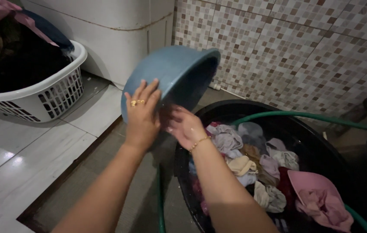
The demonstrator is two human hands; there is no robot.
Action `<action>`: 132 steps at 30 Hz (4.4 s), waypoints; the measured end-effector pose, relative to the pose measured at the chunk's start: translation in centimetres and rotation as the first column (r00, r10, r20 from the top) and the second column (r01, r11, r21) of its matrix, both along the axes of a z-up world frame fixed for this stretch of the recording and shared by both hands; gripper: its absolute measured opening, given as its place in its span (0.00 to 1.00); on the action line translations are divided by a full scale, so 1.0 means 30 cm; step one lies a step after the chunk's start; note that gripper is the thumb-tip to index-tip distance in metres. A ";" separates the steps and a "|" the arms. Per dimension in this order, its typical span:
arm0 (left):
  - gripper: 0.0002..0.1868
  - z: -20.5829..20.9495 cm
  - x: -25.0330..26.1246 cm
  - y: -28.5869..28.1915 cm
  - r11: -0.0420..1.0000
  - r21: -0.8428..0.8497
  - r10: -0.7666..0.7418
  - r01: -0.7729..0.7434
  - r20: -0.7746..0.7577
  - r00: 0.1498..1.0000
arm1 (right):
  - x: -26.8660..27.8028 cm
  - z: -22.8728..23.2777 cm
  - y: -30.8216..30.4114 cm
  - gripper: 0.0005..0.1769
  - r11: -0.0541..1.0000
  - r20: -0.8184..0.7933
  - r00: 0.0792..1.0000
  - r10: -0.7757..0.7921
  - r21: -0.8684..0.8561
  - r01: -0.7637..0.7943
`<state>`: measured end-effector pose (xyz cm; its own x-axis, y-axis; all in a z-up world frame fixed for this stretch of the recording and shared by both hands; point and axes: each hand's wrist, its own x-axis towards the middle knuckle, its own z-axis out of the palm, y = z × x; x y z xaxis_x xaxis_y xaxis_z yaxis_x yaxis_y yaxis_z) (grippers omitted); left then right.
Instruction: Hand-washing clothes in a basin with water and detergent.
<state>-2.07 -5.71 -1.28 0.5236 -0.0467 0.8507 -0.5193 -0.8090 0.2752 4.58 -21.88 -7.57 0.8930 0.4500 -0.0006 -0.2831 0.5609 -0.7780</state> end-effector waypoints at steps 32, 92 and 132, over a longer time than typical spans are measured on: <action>0.58 -0.574 -0.095 0.361 0.350 -0.356 0.305 -0.866 -0.832 0.464 | -0.177 -0.344 -0.417 0.48 -0.006 0.401 0.751 0.524 -0.880 0.475; 0.21 -0.763 -0.051 -0.847 -0.396 -0.699 -0.904 -0.595 0.184 0.385 | -0.590 -0.023 -0.565 0.12 0.370 0.800 0.599 -0.014 -0.553 0.747; 0.17 -0.586 -0.100 -0.827 -0.368 -0.836 -0.856 -0.407 0.134 0.499 | -0.322 -0.009 -0.613 0.11 -0.017 0.881 0.445 0.160 -0.448 0.894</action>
<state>-5.07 -30.51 -18.86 0.9310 -0.1228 -0.3436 0.2809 0.8423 0.4601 -5.08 -40.27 -7.83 0.7995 0.1346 0.5854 0.4193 -0.8230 -0.3833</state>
